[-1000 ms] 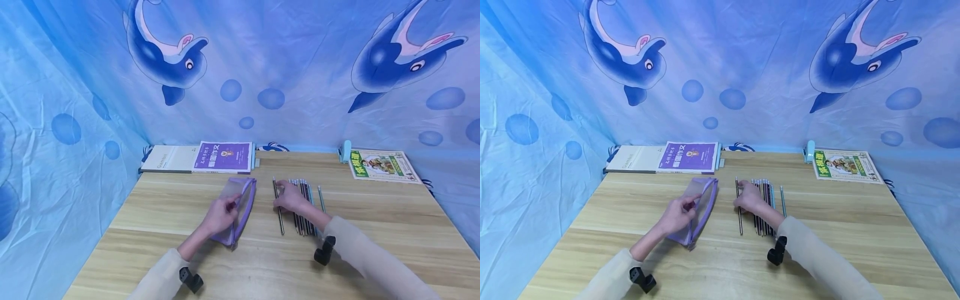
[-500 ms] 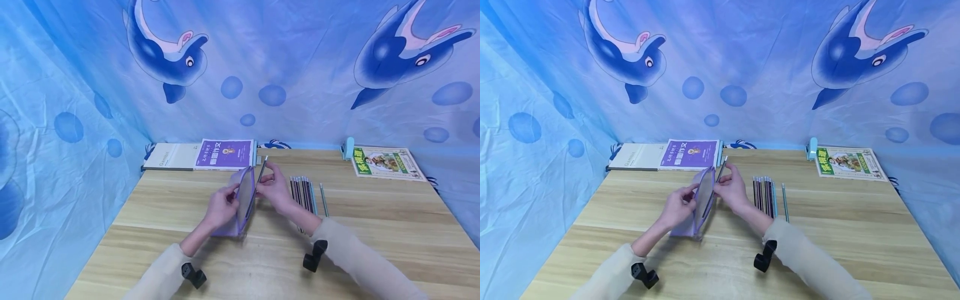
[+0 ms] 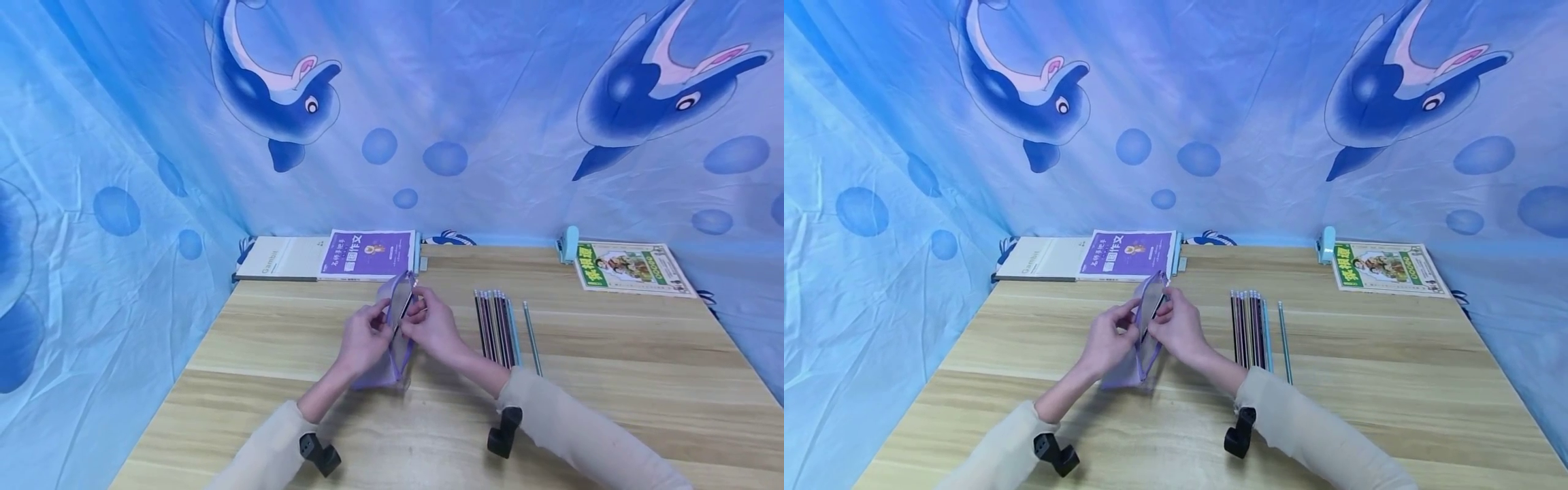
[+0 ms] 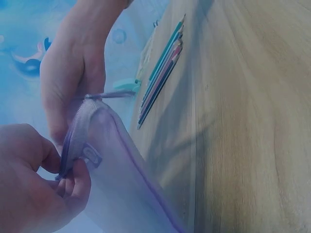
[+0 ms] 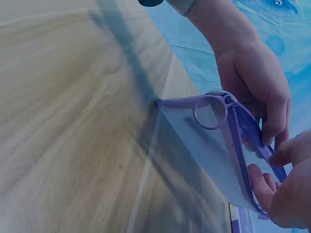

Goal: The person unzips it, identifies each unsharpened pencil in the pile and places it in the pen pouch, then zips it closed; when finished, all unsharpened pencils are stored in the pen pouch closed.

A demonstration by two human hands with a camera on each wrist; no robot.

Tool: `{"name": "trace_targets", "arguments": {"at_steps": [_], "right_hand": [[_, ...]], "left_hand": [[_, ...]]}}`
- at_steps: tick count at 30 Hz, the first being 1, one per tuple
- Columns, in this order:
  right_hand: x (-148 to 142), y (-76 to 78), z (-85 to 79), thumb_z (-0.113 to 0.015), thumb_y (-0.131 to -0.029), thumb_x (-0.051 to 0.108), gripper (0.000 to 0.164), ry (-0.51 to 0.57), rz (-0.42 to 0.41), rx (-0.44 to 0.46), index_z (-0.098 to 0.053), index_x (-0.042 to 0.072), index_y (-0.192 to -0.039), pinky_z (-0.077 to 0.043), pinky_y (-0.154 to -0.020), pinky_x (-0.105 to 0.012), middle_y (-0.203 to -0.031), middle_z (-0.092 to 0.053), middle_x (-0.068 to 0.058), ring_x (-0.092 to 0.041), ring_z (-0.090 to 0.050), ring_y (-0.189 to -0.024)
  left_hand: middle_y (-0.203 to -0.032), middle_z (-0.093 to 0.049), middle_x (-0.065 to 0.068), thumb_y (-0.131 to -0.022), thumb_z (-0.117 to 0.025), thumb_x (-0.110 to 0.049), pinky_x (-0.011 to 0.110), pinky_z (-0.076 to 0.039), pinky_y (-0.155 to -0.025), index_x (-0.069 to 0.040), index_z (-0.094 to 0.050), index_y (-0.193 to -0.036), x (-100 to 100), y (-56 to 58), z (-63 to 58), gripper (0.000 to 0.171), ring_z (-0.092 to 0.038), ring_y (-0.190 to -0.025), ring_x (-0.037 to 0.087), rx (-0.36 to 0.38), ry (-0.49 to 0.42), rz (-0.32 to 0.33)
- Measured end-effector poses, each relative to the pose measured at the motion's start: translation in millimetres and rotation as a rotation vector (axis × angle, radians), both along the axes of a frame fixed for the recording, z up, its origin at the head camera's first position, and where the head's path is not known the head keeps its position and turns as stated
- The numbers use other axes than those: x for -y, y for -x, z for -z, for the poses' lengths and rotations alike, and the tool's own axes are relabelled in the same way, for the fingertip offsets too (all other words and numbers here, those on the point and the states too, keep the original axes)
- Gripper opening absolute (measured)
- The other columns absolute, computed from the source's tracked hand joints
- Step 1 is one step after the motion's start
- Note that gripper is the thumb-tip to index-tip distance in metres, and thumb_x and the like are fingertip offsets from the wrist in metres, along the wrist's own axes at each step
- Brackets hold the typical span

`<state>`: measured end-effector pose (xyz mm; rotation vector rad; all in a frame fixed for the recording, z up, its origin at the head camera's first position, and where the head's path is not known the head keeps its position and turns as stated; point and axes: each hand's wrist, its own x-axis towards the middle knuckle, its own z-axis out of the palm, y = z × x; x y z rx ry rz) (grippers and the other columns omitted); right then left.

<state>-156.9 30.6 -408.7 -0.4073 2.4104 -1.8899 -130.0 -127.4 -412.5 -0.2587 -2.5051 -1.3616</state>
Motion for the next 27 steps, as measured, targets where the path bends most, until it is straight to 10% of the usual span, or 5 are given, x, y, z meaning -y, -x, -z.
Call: {"name": "trace_targets", "arguments": {"at_steps": [14, 27], "right_hand": [[-21.6, 12.0, -8.9, -0.064, -0.086, -0.007, 0.035, -0.084, 0.082, -0.111, -0.058, -0.009, -0.121, -0.06, -0.064, -0.03, -0.094, -0.064, -0.014, -0.027, -0.065, -0.081], [-44.8, 24.0, -11.8, -0.055, -0.095, -0.002, 0.041, -0.133, -0.037, -0.112, -0.053, -0.003, -0.136, -0.054, -0.093, -0.04, -0.121, -0.064, -0.017, -0.03, -0.061, -0.108]], "left_hand": [[-0.087, -0.061, 0.012, -0.077, -0.059, 0.015, 0.023, -0.057, -0.065, 0.012, -0.062, -0.125, 3.5, -3.0, 1.5, 0.049, -0.061, -0.078, 0.022, 0.068, -0.139, -0.015], [-0.091, -0.062, 0.014, -0.081, -0.054, 0.016, 0.023, -0.057, -0.064, 0.01, -0.057, -0.132, 5.3, -1.8, -5.6, 0.052, -0.059, -0.081, 0.022, 0.163, -0.281, -0.014]]}}
